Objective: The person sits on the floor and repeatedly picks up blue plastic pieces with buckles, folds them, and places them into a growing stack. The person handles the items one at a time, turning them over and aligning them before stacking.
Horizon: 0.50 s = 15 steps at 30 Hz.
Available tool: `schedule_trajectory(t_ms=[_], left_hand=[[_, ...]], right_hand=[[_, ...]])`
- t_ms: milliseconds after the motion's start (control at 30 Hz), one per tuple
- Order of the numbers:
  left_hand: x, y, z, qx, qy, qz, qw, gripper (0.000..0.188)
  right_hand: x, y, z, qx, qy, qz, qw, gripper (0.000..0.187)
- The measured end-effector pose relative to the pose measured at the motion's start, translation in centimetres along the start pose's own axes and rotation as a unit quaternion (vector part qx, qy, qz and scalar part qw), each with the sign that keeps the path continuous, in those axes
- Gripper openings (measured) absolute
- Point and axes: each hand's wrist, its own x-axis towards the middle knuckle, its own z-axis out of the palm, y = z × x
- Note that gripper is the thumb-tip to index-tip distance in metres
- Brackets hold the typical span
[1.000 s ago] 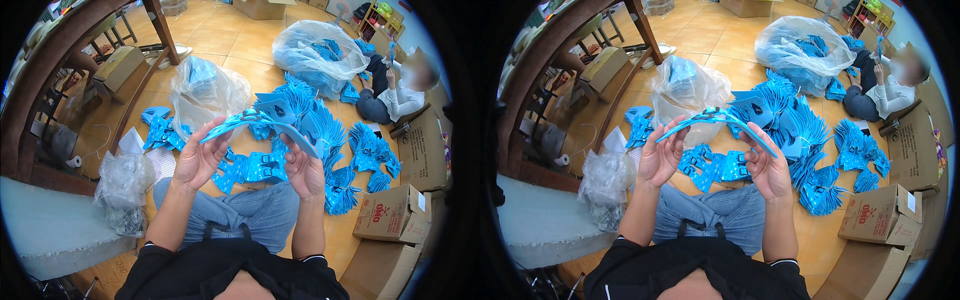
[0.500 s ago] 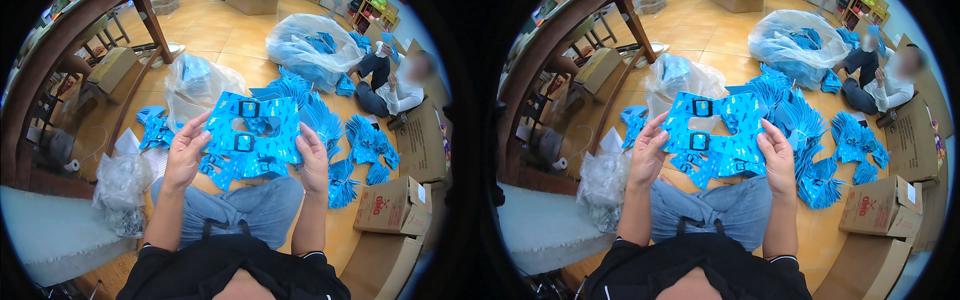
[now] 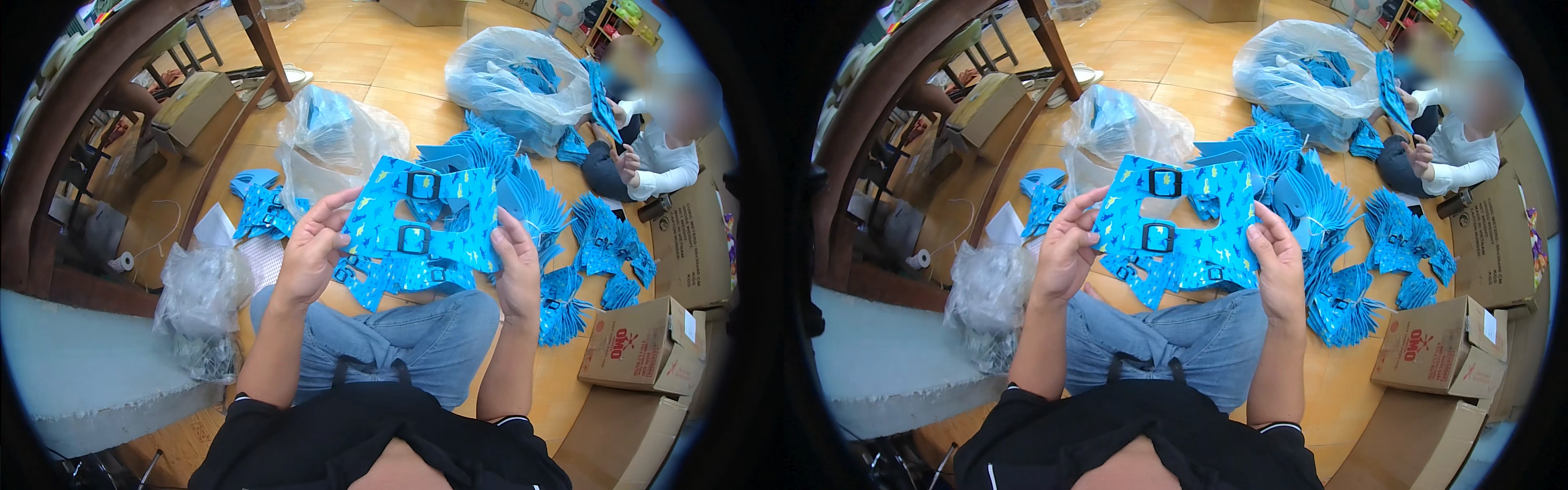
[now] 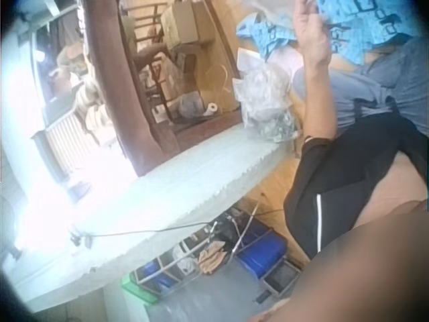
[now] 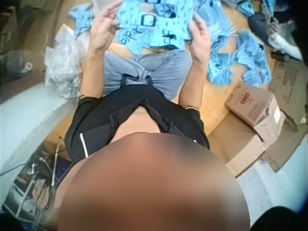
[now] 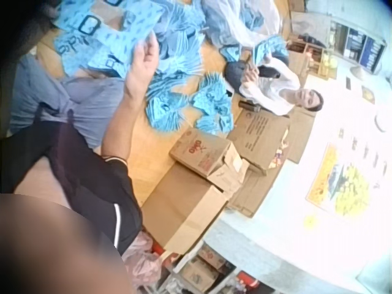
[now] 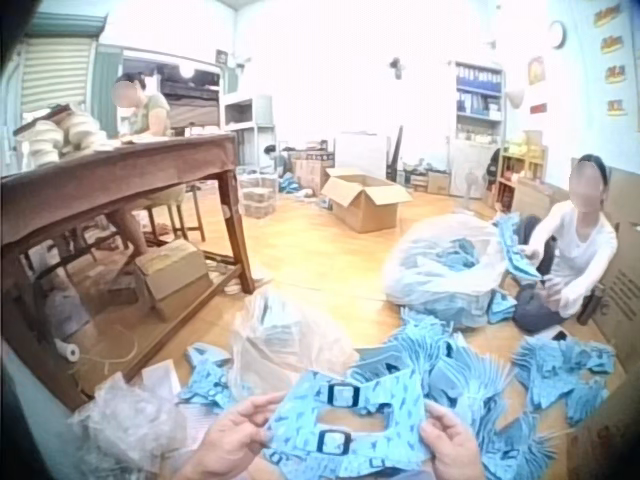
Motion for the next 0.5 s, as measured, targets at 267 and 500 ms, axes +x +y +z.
schedule_trajectory(t_ms=[267,500], left_hand=[[0.5,-6.5,-0.4,0.185,0.039,-0.041,0.981,0.024],[1.6,-14.2,-0.4,0.056,0.042,-0.059,0.996,0.025]], right_hand=[[-0.7,3.9,-0.9,-0.188,-0.02,-0.009,0.982,0.027],[-2.3,8.7,-4.6,-0.211,0.094,-0.056,0.971,0.027]])
